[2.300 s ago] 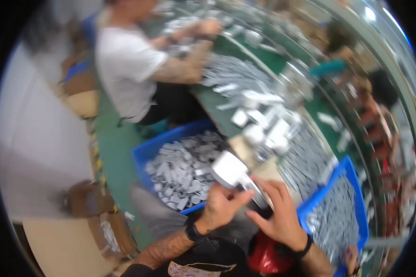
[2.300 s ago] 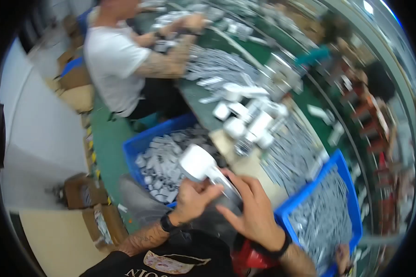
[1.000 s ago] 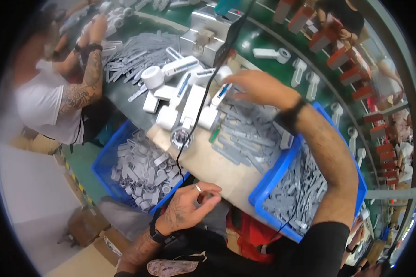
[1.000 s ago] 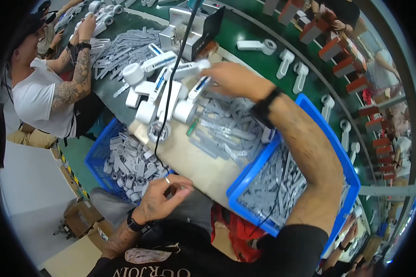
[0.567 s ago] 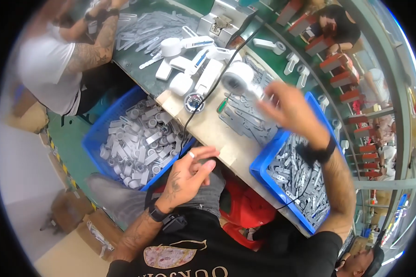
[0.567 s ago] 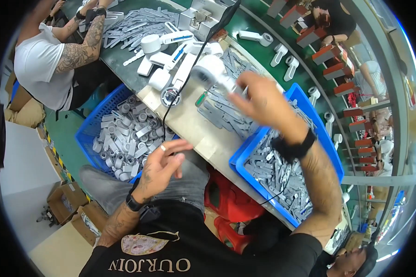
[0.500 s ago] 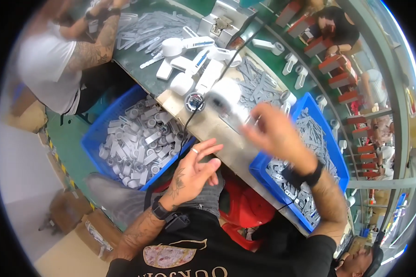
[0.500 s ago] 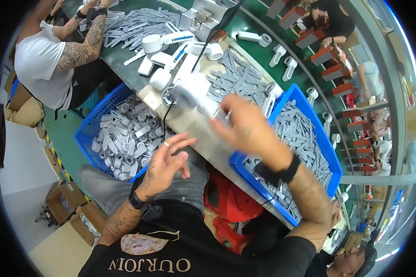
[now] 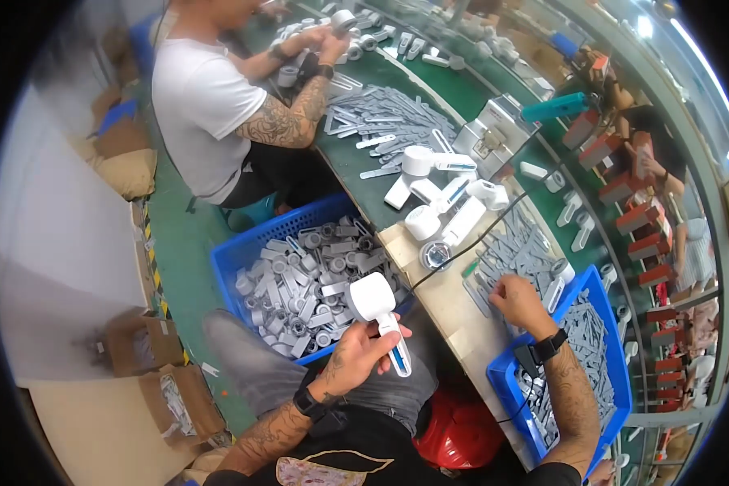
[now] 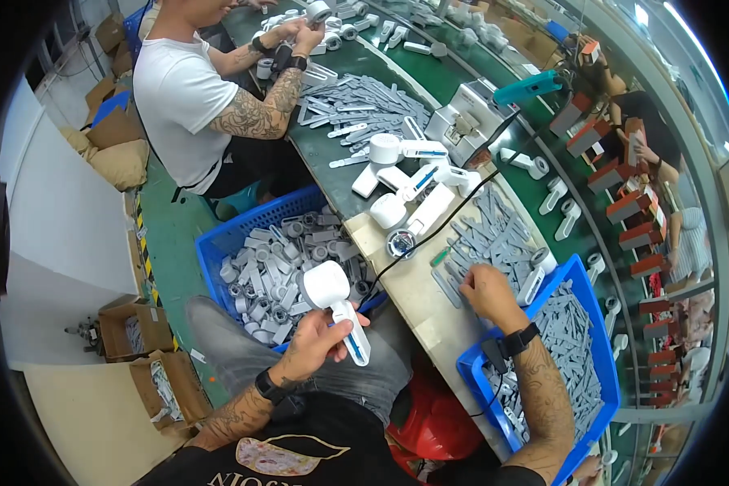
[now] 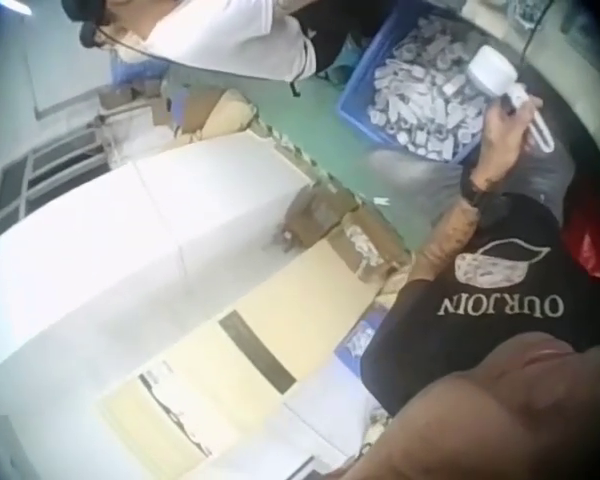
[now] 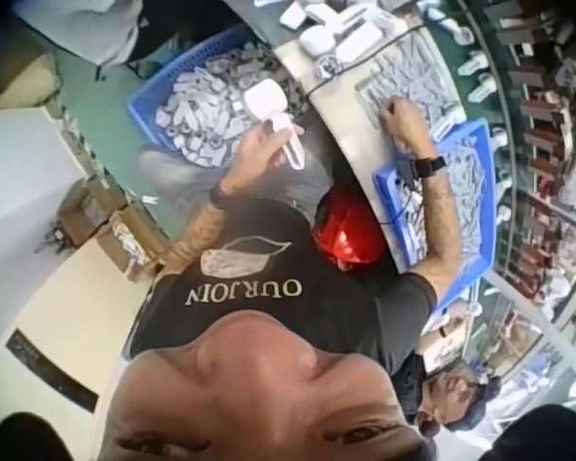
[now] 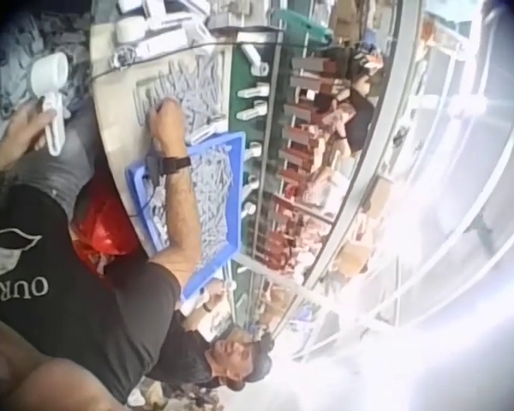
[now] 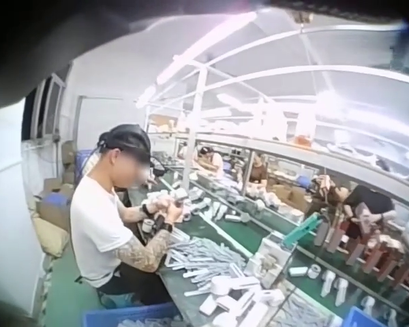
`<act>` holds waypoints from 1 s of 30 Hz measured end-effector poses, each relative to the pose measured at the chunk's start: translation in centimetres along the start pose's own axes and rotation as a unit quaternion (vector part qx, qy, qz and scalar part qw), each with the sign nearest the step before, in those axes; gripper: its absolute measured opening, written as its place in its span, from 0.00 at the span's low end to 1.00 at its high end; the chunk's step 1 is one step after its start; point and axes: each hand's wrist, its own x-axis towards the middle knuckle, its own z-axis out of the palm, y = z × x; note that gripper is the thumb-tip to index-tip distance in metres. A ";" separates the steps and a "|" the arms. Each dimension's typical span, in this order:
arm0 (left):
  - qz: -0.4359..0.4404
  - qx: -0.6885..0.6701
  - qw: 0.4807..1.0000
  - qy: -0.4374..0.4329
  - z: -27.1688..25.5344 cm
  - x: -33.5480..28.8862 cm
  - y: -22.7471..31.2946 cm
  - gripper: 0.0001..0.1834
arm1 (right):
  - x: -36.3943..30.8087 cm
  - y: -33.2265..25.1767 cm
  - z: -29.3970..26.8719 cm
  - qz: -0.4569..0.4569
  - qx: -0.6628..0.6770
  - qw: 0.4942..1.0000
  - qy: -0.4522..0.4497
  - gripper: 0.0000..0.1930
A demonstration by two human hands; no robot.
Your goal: The person assembles handheld fans by fitting a handle onto a fan body and pressing a small button into the side. After testing the folding mechanism, the person places the completed fan on the workbench and repeats the process.
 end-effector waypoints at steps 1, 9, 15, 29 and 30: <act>0.002 -0.010 1.000 -0.004 -0.2 -0.3 0.0 0.22 | 0.0 -0.3 -0.2 0.005 0.000 1.000 0.001 0.10; 0.034 -0.092 0.995 -0.020 -1.8 -0.5 -0.3 0.27 | -5.0 -10.4 -5.4 0.119 0.304 0.942 0.081 0.19; 0.070 -0.067 0.994 -0.046 -0.7 -0.6 2.2 0.25 | -9.1 -21.9 -1.2 0.049 0.610 0.774 0.165 0.30; 0.067 -0.030 0.997 -0.036 -1.2 -1.6 0.2 0.25 | -8.1 -22.4 7.3 -0.047 0.388 0.876 0.281 0.11; 0.066 -0.030 0.997 -0.035 -1.2 -1.7 0.2 0.25 | -7.9 -22.3 6.8 -0.073 0.329 0.900 0.276 0.13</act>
